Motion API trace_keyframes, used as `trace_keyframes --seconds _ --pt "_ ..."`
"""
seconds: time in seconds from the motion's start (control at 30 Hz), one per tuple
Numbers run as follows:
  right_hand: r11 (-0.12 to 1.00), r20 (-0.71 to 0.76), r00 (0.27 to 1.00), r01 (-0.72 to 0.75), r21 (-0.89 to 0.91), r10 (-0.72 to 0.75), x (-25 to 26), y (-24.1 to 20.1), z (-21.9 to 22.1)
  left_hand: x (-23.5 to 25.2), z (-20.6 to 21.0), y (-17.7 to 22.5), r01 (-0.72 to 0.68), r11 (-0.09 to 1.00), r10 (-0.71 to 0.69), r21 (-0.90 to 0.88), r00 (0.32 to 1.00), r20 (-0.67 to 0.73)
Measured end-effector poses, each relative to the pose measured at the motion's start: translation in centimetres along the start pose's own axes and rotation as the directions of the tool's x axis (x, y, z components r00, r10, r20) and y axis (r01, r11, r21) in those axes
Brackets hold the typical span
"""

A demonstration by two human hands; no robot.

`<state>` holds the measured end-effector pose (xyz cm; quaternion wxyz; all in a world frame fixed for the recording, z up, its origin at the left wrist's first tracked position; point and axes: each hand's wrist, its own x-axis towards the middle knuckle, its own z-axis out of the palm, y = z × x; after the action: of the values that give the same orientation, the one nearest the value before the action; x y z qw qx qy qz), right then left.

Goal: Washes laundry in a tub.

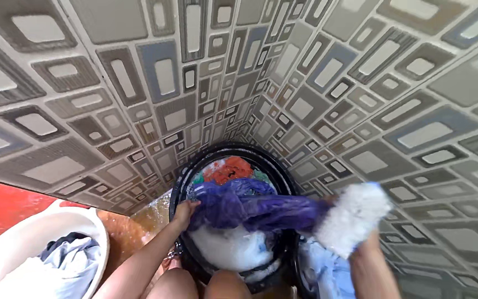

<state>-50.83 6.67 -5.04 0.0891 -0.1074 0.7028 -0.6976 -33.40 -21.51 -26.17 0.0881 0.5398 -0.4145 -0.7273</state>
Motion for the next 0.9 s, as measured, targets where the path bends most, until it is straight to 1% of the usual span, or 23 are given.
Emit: trace_keyframes --seconds 0.03,0.07,0.1,0.13,0.2,0.27,0.3,0.33,0.37,0.4,0.43,0.47,0.5,0.57,0.6,0.63,0.67,0.7,0.73,0.8,0.83,0.87,0.9 --pt "0.996 0.027 0.999 0.026 0.081 -0.028 1.5 -1.4 0.0 -0.1 -0.2 0.1 0.0 1.0 0.002 -0.021 0.997 0.082" --pt "0.996 0.018 0.999 0.044 0.083 -0.046 2.7 -2.6 0.8 -0.2 -0.5 -0.3 -0.008 0.999 0.002 0.036 0.984 0.177" --pt "0.998 0.003 0.999 0.054 0.022 -0.054 3.6 -3.7 2.1 -0.1 -0.6 -0.9 -0.042 0.987 0.001 0.153 0.966 0.259" --pt "0.996 0.005 0.999 0.049 -0.069 -0.049 4.8 -4.5 3.7 0.1 -0.6 -1.7 -0.095 0.952 0.003 0.292 0.954 0.3" --pt "0.95 0.051 0.998 0.048 -0.308 -0.034 7.5 -4.6 6.4 0.7 -0.3 -3.1 -0.111 0.855 -0.055 0.506 0.952 0.302" --pt "0.813 0.135 0.991 0.091 -0.575 -0.015 9.4 -3.0 7.6 1.2 0.1 -4.0 -0.095 0.788 -0.119 0.608 0.946 0.302" --pt "0.747 0.177 0.984 0.121 -0.654 -0.005 9.9 -1.6 8.0 1.4 0.3 -4.5 -0.096 0.796 -0.111 0.598 0.947 0.3" --pt "0.72 0.205 0.979 0.133 -0.681 0.013 10.3 0.5 8.1 1.5 0.5 -5.3 -0.081 0.841 -0.079 0.535 0.959 0.271" --pt "0.741 0.225 0.974 0.121 -0.661 0.042 10.5 3.3 8.0 1.7 0.8 -6.1 -0.044 0.898 -0.051 0.437 0.978 0.204" --pt "0.784 0.231 0.967 0.062 -0.617 0.105 10.3 6.4 7.7 1.7 1.1 -6.6 -0.007 0.947 -0.035 0.321 0.991 0.126" --pt "0.836 0.225 0.957 -0.032 -0.548 0.184 9.7 9.4 7.3 1.5 1.5 -6.5 0.029 0.975 -0.05 0.221 0.995 0.087" --pt "0.87 0.205 0.945 -0.132 -0.475 0.255 8.4 11.8 6.9 0.9 1.9 -6.0 0.074 0.985 -0.088 0.155 0.993 0.084" --pt "0.886 0.189 0.934 -0.202 -0.418 0.302 6.7 14.0 6.6 0.2 2.3 -5.2 0.137 0.982 -0.152 0.129 0.982 0.115" --pt "0.881 0.195 0.909 -0.275 -0.385 0.369 3.1 18.1 5.4 -0.5 3.0 -4.1 0.218 0.954 -0.267 0.207 0.932 0.246" --pt "0.867 0.199 0.894 -0.301 -0.398 0.402 1.3 19.9 5.0 -0.6 3.3 -3.7 0.197 0.939 -0.295 0.281 0.883 0.366" --pt "0.844 0.201 0.876 -0.326 -0.426 0.439 -0.4 21.6 4.7 -0.4 3.5 -3.3 0.109 0.916 -0.301 0.386 0.824 0.48" --pt "0.811 0.211 0.853 -0.336 -0.478 0.478 -2.0 23.2 4.6 0.2 4.0 -3.4 -0.037 0.865 -0.28 0.501 0.793 0.541" --pt "0.769 0.236 0.821 -0.33 -0.547 0.521 -3.5 24.5 4.6 0.9 4.5 -3.5 -0.173 0.781 -0.248 0.6 0.796 0.552" --pt "0.719 0.27 0.779 -0.306 -0.624 0.566 -4.7 25.6 4.6 1.9 5.0 -4.0 -0.257 0.677 -0.224 0.69 0.821 0.525" --pt "0.621 0.309 0.71 -0.228 -0.75 0.633 -6.4 27.4 5.0 3.3 5.7 -4.7 -0.278 0.494 -0.171 0.824 0.898 0.406" --pt "0.575 0.294 0.695 -0.208 -0.791 0.656 -6.8 28.1 5.6 3.5 6.1 -4.9 -0.276 0.431 -0.137 0.859 0.921 0.364" --pt "0.526 0.266 0.684 -0.201 -0.827 0.679 -7.0 28.5 6.2 3.3 6.3 -4.9 -0.265 0.451 -0.113 0.852 0.93 0.349" --pt "0.467 0.231 0.668 -0.197 -0.862 0.707 -7.1 28.5 6.9 2.6 6.4 -4.9 -0.224 0.561 -0.117 0.797 0.932 0.344"
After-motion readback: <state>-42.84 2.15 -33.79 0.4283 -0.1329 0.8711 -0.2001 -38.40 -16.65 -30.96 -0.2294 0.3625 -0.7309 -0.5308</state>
